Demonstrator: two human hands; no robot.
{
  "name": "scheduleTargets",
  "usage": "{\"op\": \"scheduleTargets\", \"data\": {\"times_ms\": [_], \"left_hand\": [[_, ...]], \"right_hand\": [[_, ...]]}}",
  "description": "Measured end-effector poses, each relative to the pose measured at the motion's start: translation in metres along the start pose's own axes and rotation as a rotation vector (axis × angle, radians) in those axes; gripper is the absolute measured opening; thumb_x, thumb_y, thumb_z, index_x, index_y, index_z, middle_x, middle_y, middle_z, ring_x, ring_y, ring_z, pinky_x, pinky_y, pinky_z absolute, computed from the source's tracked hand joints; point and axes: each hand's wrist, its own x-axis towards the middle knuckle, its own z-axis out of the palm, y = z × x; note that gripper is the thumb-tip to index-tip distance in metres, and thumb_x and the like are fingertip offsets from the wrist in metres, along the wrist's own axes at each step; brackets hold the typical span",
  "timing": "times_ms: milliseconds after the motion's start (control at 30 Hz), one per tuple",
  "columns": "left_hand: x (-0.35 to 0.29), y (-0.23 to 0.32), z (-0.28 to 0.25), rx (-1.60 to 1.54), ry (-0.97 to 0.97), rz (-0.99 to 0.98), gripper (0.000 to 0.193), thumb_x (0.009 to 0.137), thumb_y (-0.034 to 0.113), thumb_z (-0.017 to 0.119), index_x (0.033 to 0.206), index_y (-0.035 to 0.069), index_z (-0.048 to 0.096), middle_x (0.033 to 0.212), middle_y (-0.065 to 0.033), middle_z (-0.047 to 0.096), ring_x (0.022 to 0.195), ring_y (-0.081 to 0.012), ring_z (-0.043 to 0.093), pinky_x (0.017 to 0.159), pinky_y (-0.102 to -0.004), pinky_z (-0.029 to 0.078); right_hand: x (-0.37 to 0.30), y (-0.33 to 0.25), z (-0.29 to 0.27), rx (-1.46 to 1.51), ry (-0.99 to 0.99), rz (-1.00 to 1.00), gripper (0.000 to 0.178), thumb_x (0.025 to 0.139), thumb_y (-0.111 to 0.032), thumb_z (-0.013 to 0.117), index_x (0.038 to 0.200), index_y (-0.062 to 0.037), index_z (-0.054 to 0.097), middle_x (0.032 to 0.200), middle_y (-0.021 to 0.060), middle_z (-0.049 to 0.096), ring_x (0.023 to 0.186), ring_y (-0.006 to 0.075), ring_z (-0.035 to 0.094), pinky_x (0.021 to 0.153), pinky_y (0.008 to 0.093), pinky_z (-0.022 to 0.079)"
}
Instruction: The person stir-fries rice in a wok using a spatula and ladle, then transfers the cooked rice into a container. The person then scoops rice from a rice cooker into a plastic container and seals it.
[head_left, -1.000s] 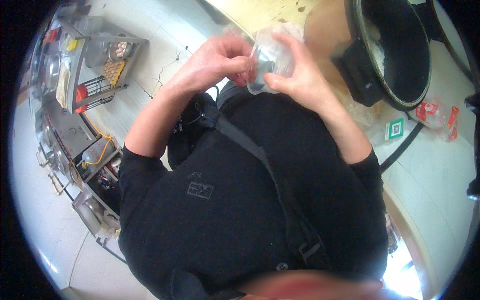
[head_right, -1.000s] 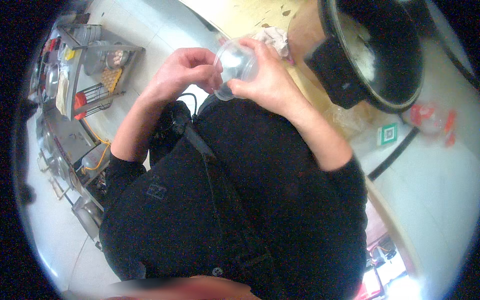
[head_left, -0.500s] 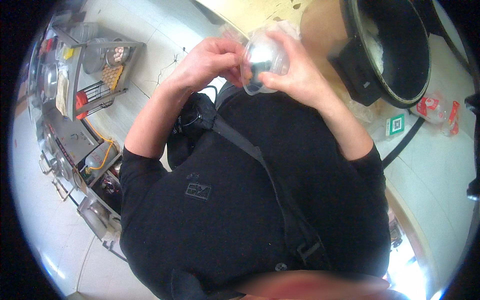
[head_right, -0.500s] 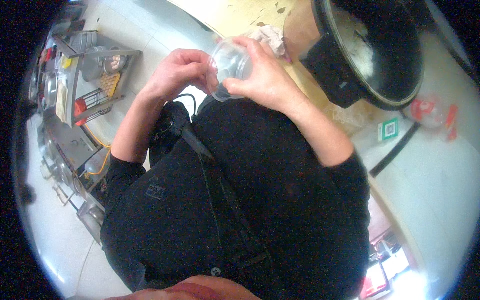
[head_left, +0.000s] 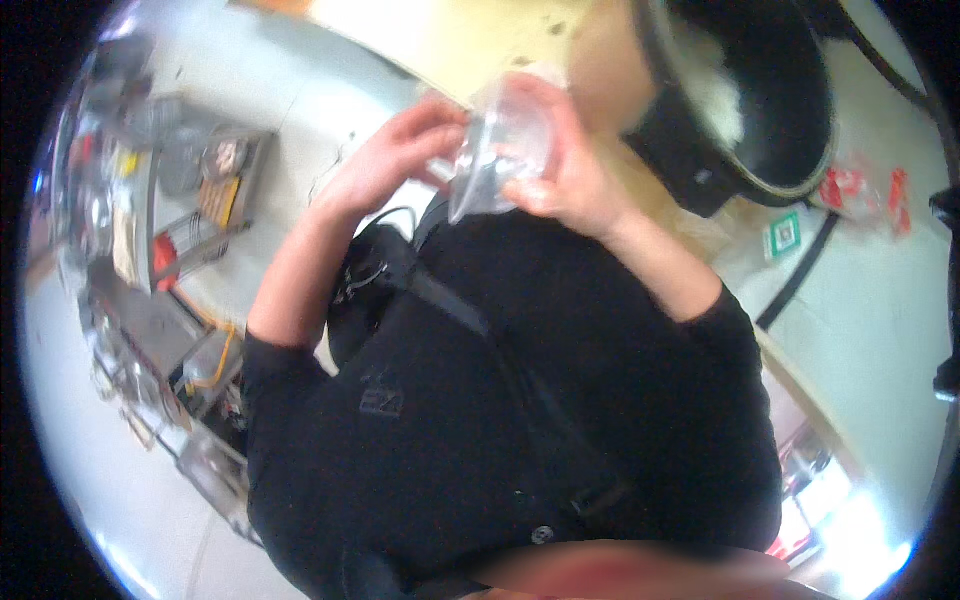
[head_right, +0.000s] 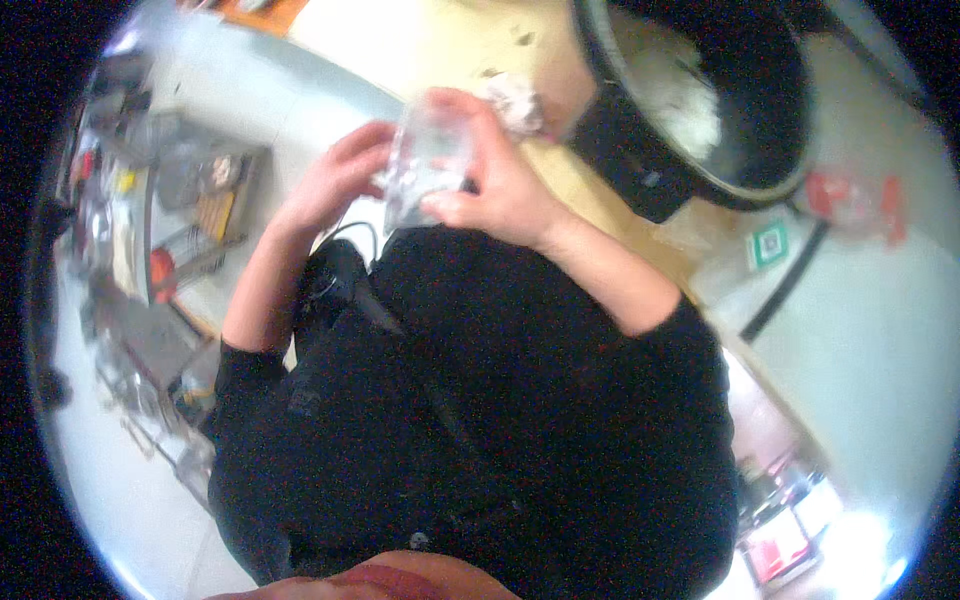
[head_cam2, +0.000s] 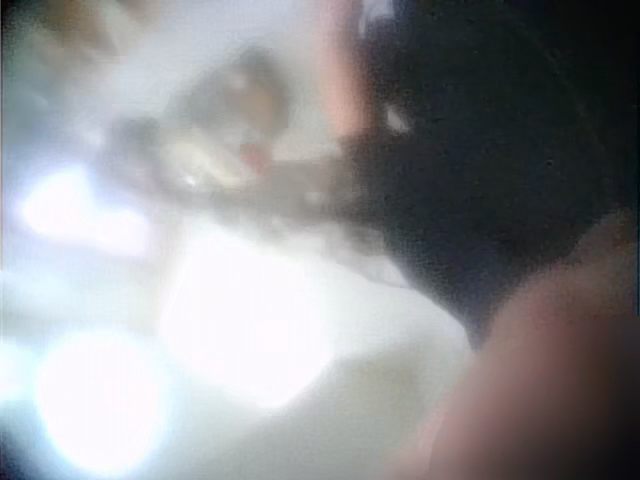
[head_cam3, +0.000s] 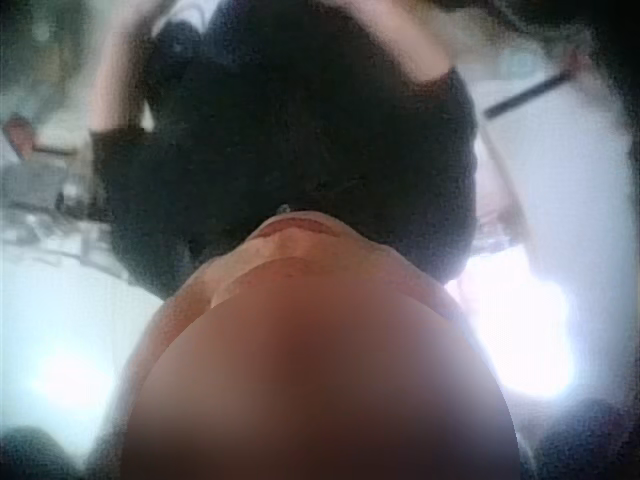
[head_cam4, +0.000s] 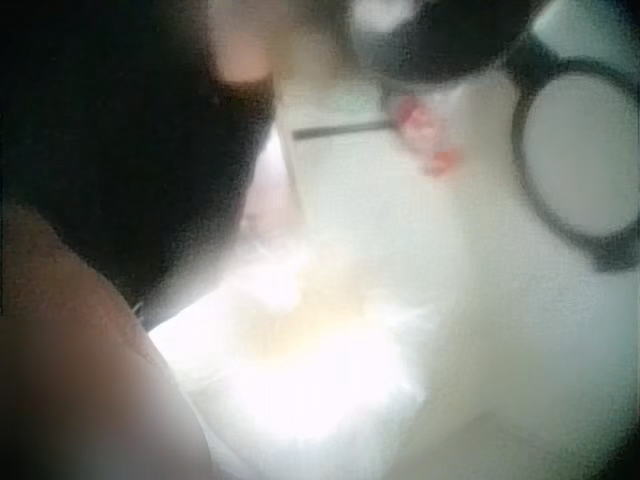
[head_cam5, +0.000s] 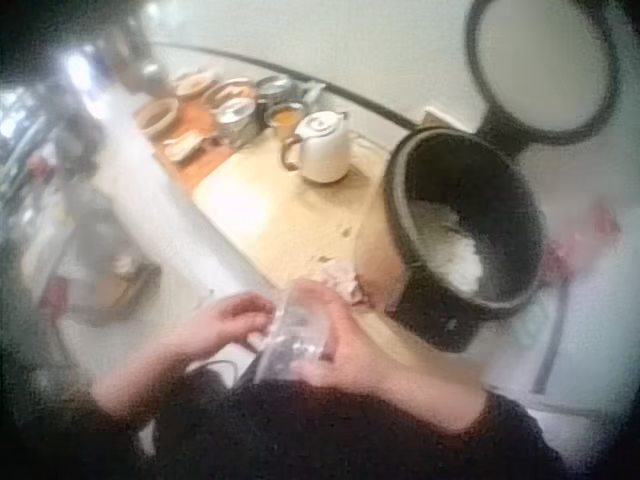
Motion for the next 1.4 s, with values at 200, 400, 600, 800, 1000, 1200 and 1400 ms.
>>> {"op": "scheduleTargets", "data": {"times_ms": [200, 400, 600, 800, 1000, 1200, 1400], "left_hand": [[0.014, 0.034, -0.003, -0.006, 0.193, 0.062, 0.008, 0.095, 0.012, 0.062, 0.09, 0.009, 0.057, 0.071, 0.0027, 0.053, 0.055, -0.0064, 0.048, 0.047, -0.0218, 0.039], [0.051, 0.068, -0.051, 0.073, 0.402, 0.362, 0.023, 0.098, 0.018, 0.058, 0.078, 0.01, 0.049, 0.061, 0.0012, 0.052, 0.047, -0.0058, 0.045, 0.042, -0.0219, 0.037], [0.075, 0.076, -0.065, 0.154, 0.518, 0.408, 0.024, 0.098, 0.018, 0.059, 0.077, 0.01, 0.051, 0.059, -0.0006, 0.055, 0.049, -0.0062, 0.052, 0.043, -0.0209, 0.043], [0.076, 0.074, -0.072, 0.195, 0.686, 0.503, 0.027, 0.097, 0.015, 0.06, 0.074, 0.008, 0.048, 0.058, 0.0001, 0.055, 0.048, -0.0053, 0.052, 0.043, -0.0212, 0.043], [0.07, 0.077, -0.091, -0.052, 0.651, 0.784, 0.022, 0.1, 0.018, 0.06, 0.081, 0.01, 0.052, 0.061, -0.0013, 0.053, 0.049, -0.0077, 0.049, 0.043, -0.0228, 0.042], [0.062, 0.088, -0.105, -0.316, 0.707, 0.698, 0.022, 0.103, 0.023, 0.054, 0.086, 0.008, 0.054, 0.071, -0.0027, 0.055, 0.052, -0.0092, 0.051, 0.044, -0.0244, 0.042], [0.052, 0.095, -0.11, -0.666, 0.575, 0.596, 0.02, 0.103, 0.024, 0.054, 0.092, 0.008, 0.053, 0.073, -0.0038, 0.058, 0.049, -0.0098, 0.053, 0.044, -0.024, 0.045]], "right_hand": [[-0.005, -0.049, -0.005, -0.562, 0.02, -0.263, 0.086, 0.073, -0.019, 0.075, 0.148, -0.0053, 0.034, 0.148, 0.0133, 0.039, 0.136, 0.028, 0.041, 0.109, 0.0424, 0.039], [-0.027, -0.157, -0.088, -0.85, 0.415, -0.342, 0.045, 0.091, -0.004, 0.06, 0.135, -0.0067, 0.055, 0.127, 0.0095, 0.064, 0.116, 0.0191, 0.061, 0.096, 0.0326, 0.053], [0.011, -0.154, -0.219, -1.475, -0.077, 0.622, 0.038, 0.085, -0.015, 0.061, 0.117, 0.0044, 0.063, 0.113, 0.0208, 0.067, 0.107, 0.0324, 0.064, 0.097, 0.0388, 0.048], [0.057, -0.074, -0.276, -1.628, -0.435, 1.077, 0.05, 0.08, -0.002, 0.053, 0.129, -0.003, 0.06, 0.127, 0.0227, 0.062, 0.118, 0.0367, 0.06, 0.102, 0.0418, 0.047], [0.066, -0.034, -0.309, -1.541, -0.673, 1.171, 0.039, 0.08, -0.017, 0.064, 0.117, -0.0066, 0.07, 0.113, 0.0192, 0.07, 0.107, 0.0325, 0.066, 0.089, 0.0398, 0.052], [0.06, -0.013, -0.312, -1.717, -0.899, 1.017, 0.043, 0.087, -0.047, 0.067, 0.108, -0.0097, 0.075, 0.107, 0.016, 0.072, 0.097, 0.0318, 0.068, 0.087, 0.0431, 0.053], [0.057, -0.016, -0.328, -1.69, -0.642, 1.243, 0.045, 0.082, -0.038, 0.072, 0.11, -0.0038, 0.071, 0.107, 0.018, 0.071, 0.095, 0.0333, 0.069, 0.083, 0.042, 0.054]]}}
